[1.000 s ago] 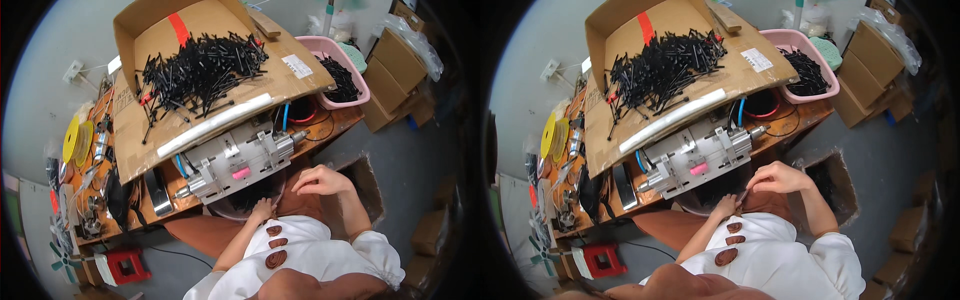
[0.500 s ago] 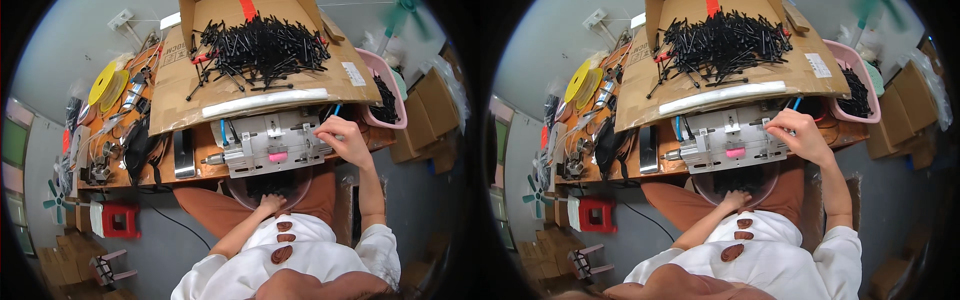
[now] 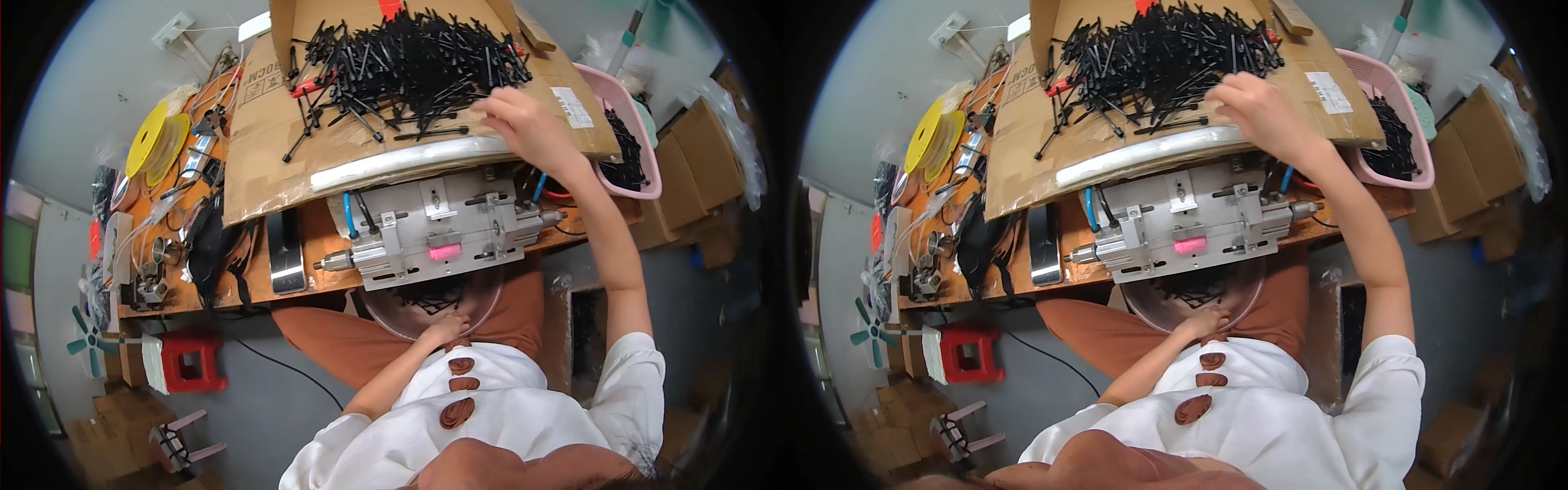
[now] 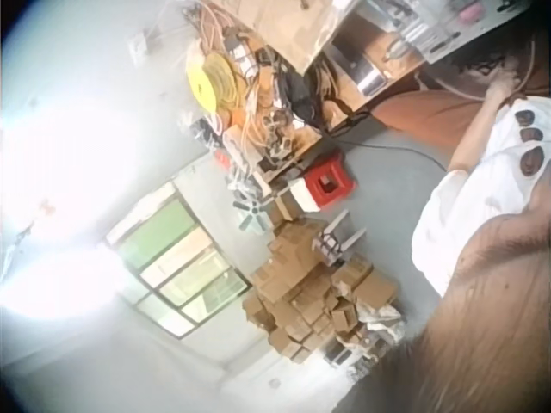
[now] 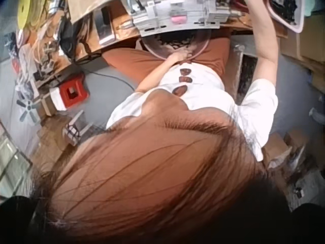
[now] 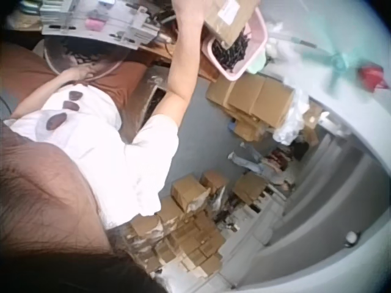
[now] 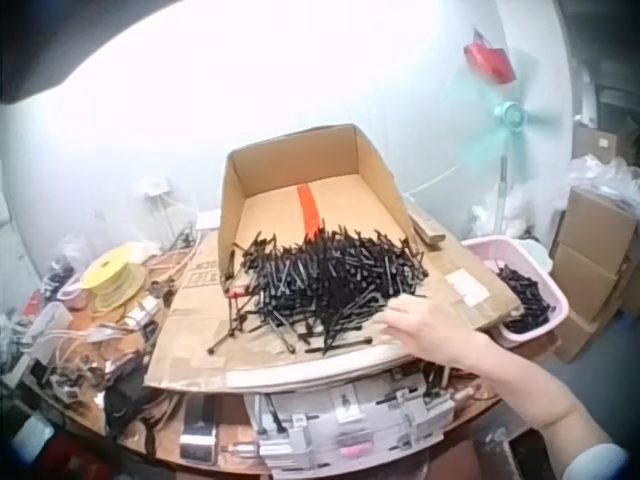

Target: The person picks up plastic cable ties from a cardboard box and feeds them individually into a bench-mounted processing machine. The person then scoops a large quantity of ties from the box onto the machine tray and continues feeding them one by one.

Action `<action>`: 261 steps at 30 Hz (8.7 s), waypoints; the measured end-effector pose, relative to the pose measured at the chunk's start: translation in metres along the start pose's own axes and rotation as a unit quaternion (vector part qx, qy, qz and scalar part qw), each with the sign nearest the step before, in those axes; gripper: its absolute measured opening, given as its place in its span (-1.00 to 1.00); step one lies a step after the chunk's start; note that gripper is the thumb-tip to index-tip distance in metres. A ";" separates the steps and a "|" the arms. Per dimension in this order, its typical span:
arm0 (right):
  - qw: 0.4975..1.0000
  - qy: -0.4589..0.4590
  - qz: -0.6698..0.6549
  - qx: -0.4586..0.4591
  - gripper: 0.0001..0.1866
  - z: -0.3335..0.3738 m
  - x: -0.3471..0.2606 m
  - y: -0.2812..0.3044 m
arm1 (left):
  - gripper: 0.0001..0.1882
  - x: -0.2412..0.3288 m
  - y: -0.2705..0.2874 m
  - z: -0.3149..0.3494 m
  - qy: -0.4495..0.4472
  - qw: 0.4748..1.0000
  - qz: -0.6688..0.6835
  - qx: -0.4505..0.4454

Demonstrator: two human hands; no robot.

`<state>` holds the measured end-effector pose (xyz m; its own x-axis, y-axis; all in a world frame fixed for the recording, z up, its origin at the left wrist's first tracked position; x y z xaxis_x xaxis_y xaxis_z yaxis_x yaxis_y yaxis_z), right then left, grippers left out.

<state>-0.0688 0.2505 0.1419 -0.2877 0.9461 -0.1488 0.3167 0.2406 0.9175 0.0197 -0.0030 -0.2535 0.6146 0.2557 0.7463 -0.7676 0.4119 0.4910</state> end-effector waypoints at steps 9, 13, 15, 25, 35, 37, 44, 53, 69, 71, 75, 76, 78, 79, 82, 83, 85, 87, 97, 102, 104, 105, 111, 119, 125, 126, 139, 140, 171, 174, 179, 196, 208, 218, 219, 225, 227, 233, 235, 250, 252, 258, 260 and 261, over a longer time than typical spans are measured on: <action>0.986 0.051 0.149 -0.055 -0.86 -0.101 0.012 -0.063 | -0.60 0.025 0.003 0.022 0.060 0.997 0.003 -0.055; 0.990 0.038 0.105 -0.085 -0.88 -0.124 0.021 -0.067 | -0.58 0.039 0.027 0.038 0.076 0.992 0.047 -0.094; 0.987 0.032 0.015 -0.159 -0.89 -0.116 0.016 -0.049 | -0.59 0.085 0.083 0.083 0.050 0.992 0.068 -0.098; 0.946 -0.049 -0.321 -0.029 -0.83 -0.075 0.030 0.003 | -0.77 0.108 0.389 0.246 0.125 0.744 -0.275 0.596; 0.953 -0.112 -0.254 -0.123 -0.87 -0.039 0.049 -0.019 | -0.68 0.111 0.417 0.181 0.136 0.835 -0.193 0.497; 0.971 -0.100 -0.210 -0.063 -0.87 -0.034 0.050 -0.018 | -0.68 0.120 0.426 0.186 0.149 0.851 -0.151 0.481; 0.993 -0.039 -0.067 0.084 -0.84 -0.036 0.052 0.006 | -0.77 0.124 0.479 0.220 0.106 0.878 -0.049 0.464; 0.966 -0.125 -0.161 0.158 -0.92 -0.021 0.069 0.017 | -0.64 0.146 0.493 0.272 -0.060 0.882 0.223 0.410; 0.838 -0.202 -0.393 0.322 -0.75 0.108 -0.040 0.015 | -0.32 0.188 0.152 0.139 0.062 0.865 -0.132 0.480; 0.837 -0.184 -0.402 0.323 -0.77 0.113 -0.049 0.015 | -0.32 0.184 0.157 0.123 0.077 0.869 -0.146 0.467; 0.835 -0.143 -0.407 0.343 -0.78 0.124 -0.056 0.018 | -0.32 0.184 0.160 0.111 0.141 0.861 -0.215 0.439; 0.836 -0.145 -0.402 0.343 -0.78 0.126 -0.057 0.021 | -0.33 0.185 0.160 0.109 0.148 0.865 -0.207 0.432; 0.834 -0.146 -0.409 0.342 -0.80 0.130 -0.059 0.021 | -0.34 0.187 0.159 0.109 0.158 0.866 -0.213 0.424; 0.833 -0.146 -0.409 0.343 -0.80 0.130 -0.061 0.021 | -0.34 0.188 0.159 0.109 0.168 0.866 -0.219 0.417; 0.851 -0.143 -0.382 0.329 -0.83 0.125 -0.064 0.009 | -0.31 0.186 0.160 0.111 0.172 0.843 -0.269 0.433; 0.854 -0.158 -0.381 0.318 -0.83 0.126 -0.067 0.008 | -0.30 0.187 0.160 0.110 0.173 0.844 -0.273 0.427; 0.851 -0.200 -0.391 0.287 -0.84 0.129 -0.076 0.003 | -0.28 0.186 0.161 0.111 0.165 0.855 -0.261 0.418; 0.889 -0.202 -0.340 0.232 -0.73 0.130 -0.085 -0.013 | -0.27 0.187 0.161 0.112 0.156 0.865 -0.242 0.411; 0.967 -0.135 -0.214 -0.015 -0.26 0.128 -0.134 -0.117 | -0.22 0.196 0.168 0.167 0.150 0.833 -0.110 0.521; 0.973 -0.111 -0.199 -0.033 -0.27 0.121 -0.136 -0.122 | -0.25 0.190 0.163 0.165 0.155 0.845 -0.087 0.504; 0.974 -0.113 -0.193 -0.032 -0.28 0.118 -0.137 -0.123 | -0.25 0.190 0.164 0.165 0.156 0.846 -0.087 0.502; 0.975 -0.113 -0.187 -0.031 -0.28 0.117 -0.136 -0.123 | -0.25 0.190 0.166 0.165 0.158 0.846 -0.087 0.501; 0.974 -0.119 -0.172 -0.082 -0.29 0.117 -0.141 -0.114 | -0.26 0.186 0.176 0.170 0.154 0.853 -0.091 0.490; 0.999 -0.049 0.001 0.015 -0.65 0.045 -0.079 -0.024 | -0.73 0.173 0.323 0.197 0.103 0.800 -0.178 0.563; 0.990 -0.005 0.089 -0.111 -0.91 -0.093 -0.048 -0.037 | -0.84 0.147 0.381 0.191 0.156 0.879 -0.108 0.438; 0.982 -0.025 0.080 -0.167 -0.92 -0.107 -0.053 -0.038 | -0.84 0.145 0.382 0.193 0.157 0.878 -0.111 0.439; 0.957 -0.125 0.094 -0.244 -0.84 -0.115 -0.032 -0.012 | -0.78 0.132 0.386 0.218 0.101 0.927 -0.022 0.360; 0.956 -0.116 0.090 -0.253 -0.81 -0.114 -0.034 -0.009 | -0.79 0.132 0.384 0.219 0.097 0.926 -0.023 0.365; 0.691 -0.152 -0.660 0.252 -0.78 0.053 -0.014 0.044 | -0.27 0.185 0.160 0.117 0.175 0.869 -0.217 0.409; 0.731 -0.079 -0.647 0.203 -0.81 0.086 0.006 0.043 | -0.28 0.188 0.160 0.114 0.176 0.855 -0.268 0.408; 0.810 -0.050 -0.536 0.234 -0.82 0.090 -0.029 0.027 | -0.28 0.185 0.163 0.112 0.171 0.857 -0.269 0.405; 0.976 -0.121 -0.170 -0.054 -0.35 0.122 -0.144 -0.122 | -0.72 0.114 0.396 0.188 0.134 0.847 -0.092 0.506; 0.975 -0.121 -0.158 -0.100 -0.33 0.109 -0.135 -0.094 | -0.82 0.117 0.373 0.217 0.090 0.858 -0.070 0.500; 0.993 -0.014 0.100 -0.066 -0.90 -0.045 -0.017 -0.031 | -0.51 0.165 0.266 0.201 0.053 0.798 -0.065 0.596; 0.994 -0.007 0.089 -0.055 -0.89 -0.044 -0.014 -0.033 | -0.39 0.173 0.244 0.191 0.053 0.812 -0.076 0.577; 0.987 -0.091 -0.135 -0.009 -0.84 -0.058 -0.007 0.014 | -0.31 0.185 0.163 0.137 0.112 0.882 -0.187 0.419; 0.973 -0.146 -0.179 0.029 -0.84 -0.057 -0.004 0.027 | -0.30 0.181 0.163 0.121 0.132 0.875 -0.208 0.417; 0.879 -0.126 -0.444 0.125 -0.78 -0.030 0.021 0.038 | -0.30 0.186 0.162 0.112 0.170 0.862 -0.261 0.399; 0.855 -0.146 -0.476 0.144 -0.78 -0.011 0.011 0.033 | -0.30 0.186 0.165 0.112 0.170 0.864 -0.258 0.397; 0.976 -0.143 -0.163 0.006 -0.41 0.133 -0.141 -0.116 | -0.33 0.197 0.239 0.169 0.127 0.819 -0.192 0.526; 0.976 -0.130 -0.172 -0.034 -0.35 0.125 -0.143 -0.117 | -0.33 0.198 0.237 0.172 0.133 0.817 -0.185 0.529; 0.978 -0.130 -0.162 -0.035 -0.31 0.123 -0.143 -0.126 | -0.33 0.190 0.233 0.173 0.128 0.815 -0.173 0.538; 0.979 -0.132 -0.151 -0.047 -0.30 0.123 -0.144 -0.123 | -0.35 0.190 0.240 0.172 0.106 0.819 -0.179 0.534; 0.975 -0.145 -0.160 -0.054 -0.31 0.123 -0.144 -0.121 | -0.43 0.192 0.247 0.173 0.107 0.826 -0.172 0.526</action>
<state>0.0450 0.1118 0.0070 -0.0830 0.8519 -0.5170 0.1506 0.5236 0.8386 -0.0832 -0.0034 0.0892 0.7603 0.4776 0.4403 -0.2047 -0.4670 0.8602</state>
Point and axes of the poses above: each hand's wrist, its own z-axis away from the middle knuckle, its own y-axis out of the back of the hand, x = y × z, the point moved 2 cm from there along -z, towards the middle knuckle, and after that the axes turned 15 degrees about -x, right-handed, at the moved point
